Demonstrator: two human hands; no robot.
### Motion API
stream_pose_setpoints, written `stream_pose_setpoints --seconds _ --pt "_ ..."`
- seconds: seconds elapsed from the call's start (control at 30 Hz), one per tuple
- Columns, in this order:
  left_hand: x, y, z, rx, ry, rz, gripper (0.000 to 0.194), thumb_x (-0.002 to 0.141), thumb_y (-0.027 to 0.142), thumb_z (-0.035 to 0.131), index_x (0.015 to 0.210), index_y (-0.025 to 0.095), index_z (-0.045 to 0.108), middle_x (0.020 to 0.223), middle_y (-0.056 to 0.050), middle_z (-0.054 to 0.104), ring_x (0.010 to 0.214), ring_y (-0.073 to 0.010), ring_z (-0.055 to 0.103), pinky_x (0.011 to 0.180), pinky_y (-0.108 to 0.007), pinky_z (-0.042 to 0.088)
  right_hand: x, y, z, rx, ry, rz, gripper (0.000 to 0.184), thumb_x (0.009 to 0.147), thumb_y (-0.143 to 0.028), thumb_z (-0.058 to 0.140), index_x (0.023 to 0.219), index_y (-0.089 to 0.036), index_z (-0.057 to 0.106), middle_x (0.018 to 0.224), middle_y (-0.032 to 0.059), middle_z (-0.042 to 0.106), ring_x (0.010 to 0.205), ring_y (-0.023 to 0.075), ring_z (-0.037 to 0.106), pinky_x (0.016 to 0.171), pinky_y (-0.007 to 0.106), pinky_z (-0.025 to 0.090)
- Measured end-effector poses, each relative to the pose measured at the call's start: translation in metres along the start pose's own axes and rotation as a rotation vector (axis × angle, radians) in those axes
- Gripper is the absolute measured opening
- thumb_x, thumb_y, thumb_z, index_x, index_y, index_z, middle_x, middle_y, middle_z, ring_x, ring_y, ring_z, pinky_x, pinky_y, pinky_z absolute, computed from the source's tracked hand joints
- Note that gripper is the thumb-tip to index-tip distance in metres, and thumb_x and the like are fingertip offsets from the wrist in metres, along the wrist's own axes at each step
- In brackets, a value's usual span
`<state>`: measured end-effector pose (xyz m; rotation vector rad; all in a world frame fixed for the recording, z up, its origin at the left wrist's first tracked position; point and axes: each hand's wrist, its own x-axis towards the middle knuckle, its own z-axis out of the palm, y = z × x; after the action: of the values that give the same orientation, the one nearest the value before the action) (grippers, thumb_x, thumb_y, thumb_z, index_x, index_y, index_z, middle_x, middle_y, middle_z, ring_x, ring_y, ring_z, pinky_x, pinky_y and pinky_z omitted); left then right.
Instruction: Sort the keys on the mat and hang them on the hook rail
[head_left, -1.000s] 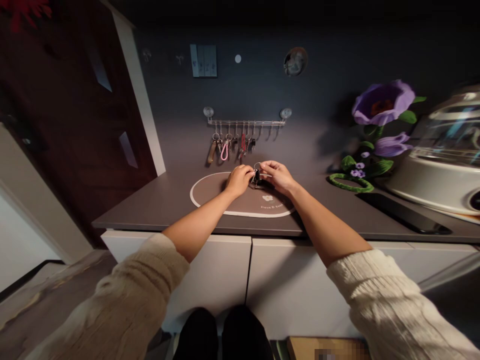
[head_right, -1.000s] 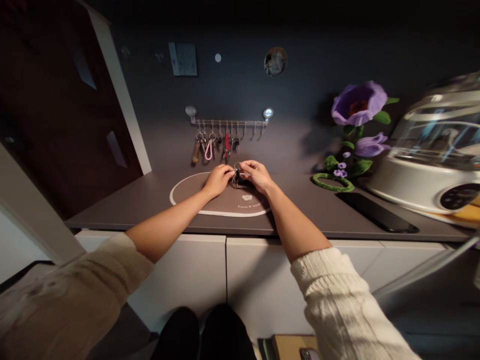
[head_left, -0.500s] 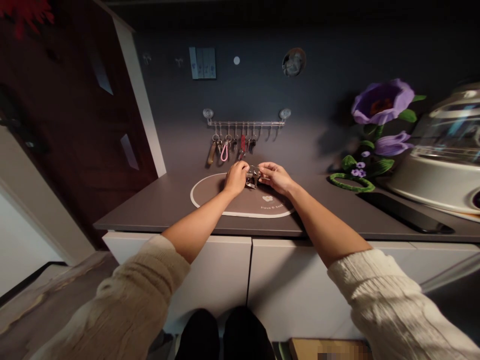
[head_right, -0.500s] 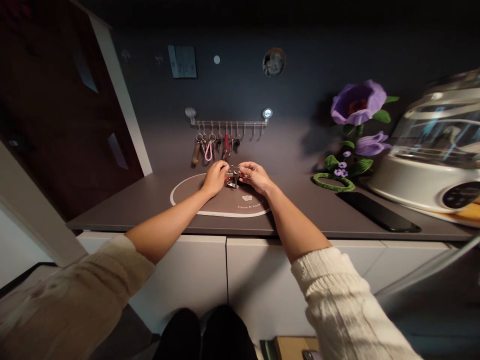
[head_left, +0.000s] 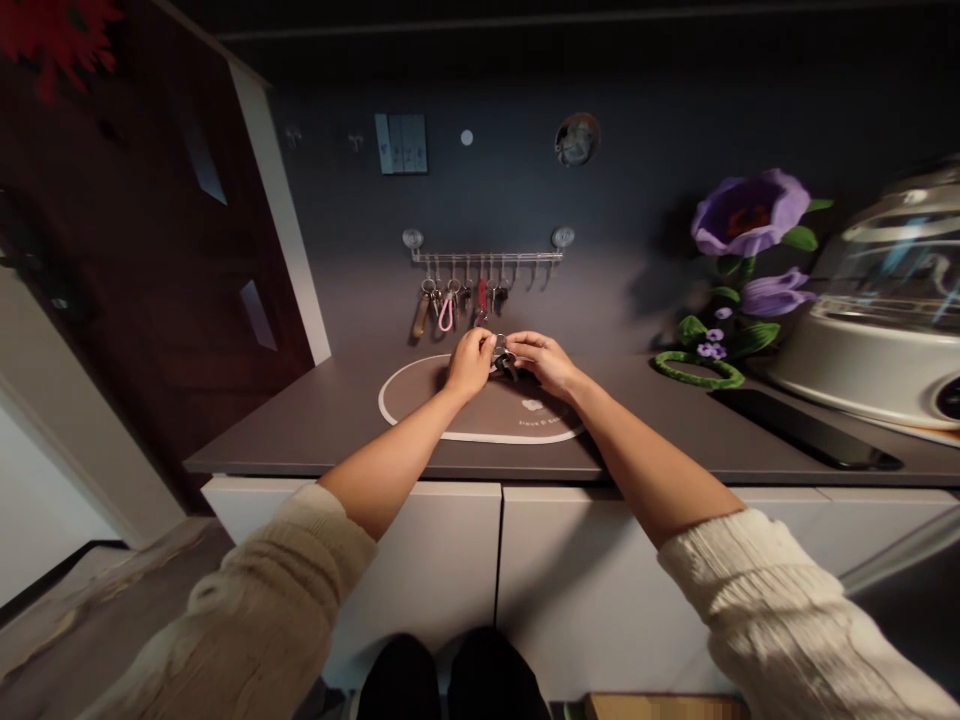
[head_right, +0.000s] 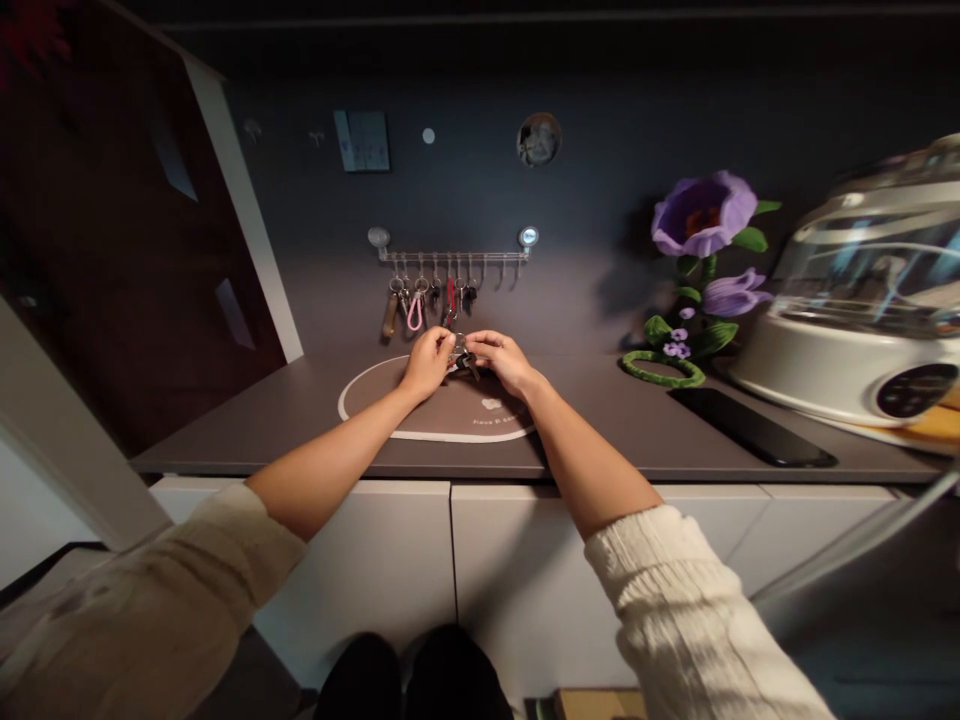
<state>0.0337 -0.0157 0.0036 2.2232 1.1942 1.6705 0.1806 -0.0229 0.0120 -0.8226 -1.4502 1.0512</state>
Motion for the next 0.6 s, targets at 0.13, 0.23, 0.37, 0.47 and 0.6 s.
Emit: stream_pose_setpoints --seconds 0.13,0.23,0.37,0.47,0.6 --pt "-0.0002 0.0015 0.0003 -0.037 0.021 0.029 0.016 0.085 0.024 0.041 0.077 0.016 0.052 0.079 -0.003 0.059 0.078 -0.0132 0.052 0.074 -0.024 0.039 -0.0006 0.0002 0.0023 -0.047 0.013 -0.062 0.028 0.057 -0.036 0.071 0.075 -0.016 0.060 0.071 -0.0026 0.057 0.060 0.0061 0.046 0.059 0.021 0.038" --pt "0.0000 0.0018 0.0008 -0.057 0.030 0.046 0.016 0.085 0.024 0.041 0.077 0.016 0.052 0.079 -0.003 0.059 0.077 -0.0134 0.052 0.073 -0.025 0.039 -0.0008 -0.0001 0.0029 -0.056 0.012 -0.091 0.030 0.056 -0.038 0.071 0.072 -0.016 0.059 0.065 -0.0039 0.054 0.056 0.0056 0.043 0.058 0.021 0.035" --pt "0.0006 0.0009 0.0009 -0.052 0.047 0.054 0.017 0.086 0.025 0.040 0.079 0.017 0.053 0.081 -0.004 0.059 0.080 -0.0138 0.053 0.074 -0.025 0.040 -0.0008 -0.0030 0.0028 -0.072 0.046 -0.107 0.033 0.055 -0.040 0.071 0.073 -0.016 0.058 0.066 -0.0034 0.054 0.058 0.0067 0.044 0.058 0.022 0.035" --pt "0.0007 -0.0015 0.0007 -0.034 0.072 0.039 0.019 0.086 0.027 0.038 0.083 0.017 0.054 0.084 -0.005 0.060 0.083 -0.0143 0.053 0.076 -0.025 0.040 0.0001 -0.0048 0.0008 -0.097 0.078 -0.144 0.034 0.056 -0.042 0.070 0.073 -0.015 0.057 0.067 -0.0031 0.053 0.060 0.0071 0.044 0.060 0.022 0.035" --pt "-0.0002 -0.0066 0.0022 0.015 0.074 0.042 0.021 0.087 0.027 0.036 0.083 0.016 0.054 0.084 -0.005 0.060 0.083 -0.0150 0.053 0.076 -0.026 0.040 0.0045 -0.0067 -0.0059 -0.121 0.132 -0.179 0.034 0.057 -0.043 0.068 0.073 -0.015 0.057 0.068 -0.0027 0.053 0.061 0.0071 0.043 0.062 0.022 0.035"
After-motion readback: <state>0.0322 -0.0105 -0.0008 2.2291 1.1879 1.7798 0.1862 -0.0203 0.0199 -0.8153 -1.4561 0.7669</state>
